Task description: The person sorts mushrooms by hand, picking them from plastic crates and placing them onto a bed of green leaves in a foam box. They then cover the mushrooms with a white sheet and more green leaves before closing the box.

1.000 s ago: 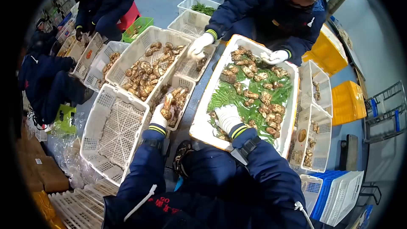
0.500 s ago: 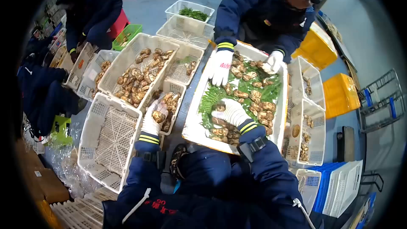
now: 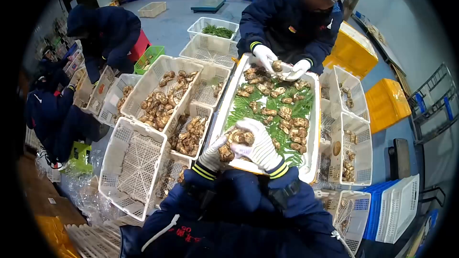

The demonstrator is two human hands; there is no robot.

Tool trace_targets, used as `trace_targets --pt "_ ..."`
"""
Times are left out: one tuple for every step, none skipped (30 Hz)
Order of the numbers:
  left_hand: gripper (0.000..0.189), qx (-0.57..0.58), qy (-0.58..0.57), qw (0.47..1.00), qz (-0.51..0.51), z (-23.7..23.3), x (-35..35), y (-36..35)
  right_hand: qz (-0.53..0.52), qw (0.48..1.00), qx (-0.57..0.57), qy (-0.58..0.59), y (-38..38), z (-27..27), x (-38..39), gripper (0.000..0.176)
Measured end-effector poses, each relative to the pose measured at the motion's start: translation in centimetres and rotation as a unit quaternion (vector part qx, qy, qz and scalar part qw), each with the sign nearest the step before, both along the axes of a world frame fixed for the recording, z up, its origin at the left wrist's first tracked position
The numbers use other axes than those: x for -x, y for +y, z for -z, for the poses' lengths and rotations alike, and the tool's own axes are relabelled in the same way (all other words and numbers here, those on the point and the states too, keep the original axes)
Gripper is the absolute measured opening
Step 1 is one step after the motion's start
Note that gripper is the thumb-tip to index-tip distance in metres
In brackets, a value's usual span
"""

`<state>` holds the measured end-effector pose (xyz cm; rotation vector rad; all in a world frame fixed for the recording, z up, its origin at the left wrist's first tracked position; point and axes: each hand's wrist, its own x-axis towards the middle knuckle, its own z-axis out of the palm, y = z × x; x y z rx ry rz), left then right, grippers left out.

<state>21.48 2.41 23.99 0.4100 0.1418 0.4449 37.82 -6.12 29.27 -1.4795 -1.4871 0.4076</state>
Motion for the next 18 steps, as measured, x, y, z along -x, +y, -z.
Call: trace_targets --pt "0.079 -0.036 0.014 0.999 -0.026 -0.4 0.2 -0.1 -0.001 1.0 0.021 -0.007 -0.5 -0.5 0.1 0.084" --pt "0.084 -0.066 0.014 0.996 -0.056 -0.2 0.1 0.1 -0.001 0.999 0.046 0.019 -0.9 0.6 -0.3 0.099" --pt "0.091 -0.113 0.043 0.989 -0.086 -0.5 0.6 0.5 -0.002 0.99 0.06 0.125 -1.7 0.8 -0.1 0.102" --pt "0.086 -0.129 0.038 0.986 -0.097 -0.6 0.8 0.7 -0.004 0.971 0.074 0.228 -2.5 0.6 0.2 0.105" --pt "0.084 -0.174 0.063 0.977 -0.107 -0.1 1.1 1.3 -0.02 0.934 0.111 0.338 -3.0 0.3 0.3 0.105" --pt "0.082 -0.218 0.088 0.965 -0.115 0.4 1.3 1.8 0.001 0.937 0.103 0.334 -3.5 1.0 0.2 0.088" --pt "0.079 -0.246 0.106 0.956 -0.12 0.0 1.5 1.8 -0.006 0.91 0.182 0.372 -3.6 0.5 -0.1 0.078" --pt "0.079 -0.275 0.113 0.948 -0.115 0.6 1.4 2.1 -0.013 0.876 0.258 0.408 -3.6 -0.2 -0.4 0.069" --pt "0.079 -0.303 0.12 0.939 -0.111 1.3 1.4 2.3 -0.006 0.873 0.263 0.41 -3.5 -0.6 -0.1 0.054" --pt "0.079 -0.331 0.104 0.931 -0.115 1.4 1.2 2.5 -0.054 0.857 0.266 0.439 -2.9 0.0 -0.3 0.045" --pt "0.08 -0.328 0.1 0.934 -0.102 1.7 1.2 2.7 -0.042 0.857 0.292 0.423 -2.7 0.3 -0.2 0.043" --pt "0.08 -0.324 0.097 0.937 -0.089 1.9 1.2 2.8 -0.031 0.856 0.318 0.406 -2.5 0.5 0.1 0.041" --pt "0.08 -0.32 0.093 0.94 -0.077 2.1 1.2 2.8 -0.024 0.858 0.32 0.402 -2.4 0.4 0.2 0.039" --pt "0.08 -0.289 0.09 0.948 -0.097 2.2 1.1 2.7 -0.021 0.871 0.292 0.395 -2.3 1.1 0.2 0.039" --pt "0.079 -0.257 0.085 0.956 -0.116 2.4 1.0 2.6 -0.017 0.883 0.265 0.388 -2.2 2.2 0.1 0.038" --pt "0.078 -0.225 0.081 0.962 -0.135 2.6 1.0 2.4 -0.012 0.894 0.237 0.381 -1.9 1.9 0.5 0.038" --pt "0.073 -0.209 0.084 0.964 -0.142 3.1 1.2 2.3 0.039 0.902 0.252 0.348 -1.9 1.5 0.7 0.045" --pt "0.072 -0.169 0.094 0.974 -0.114 3.4 1.2 2.0 0.067 0.924 0.237 0.292 -1.7 0.9 1.1 0.045"
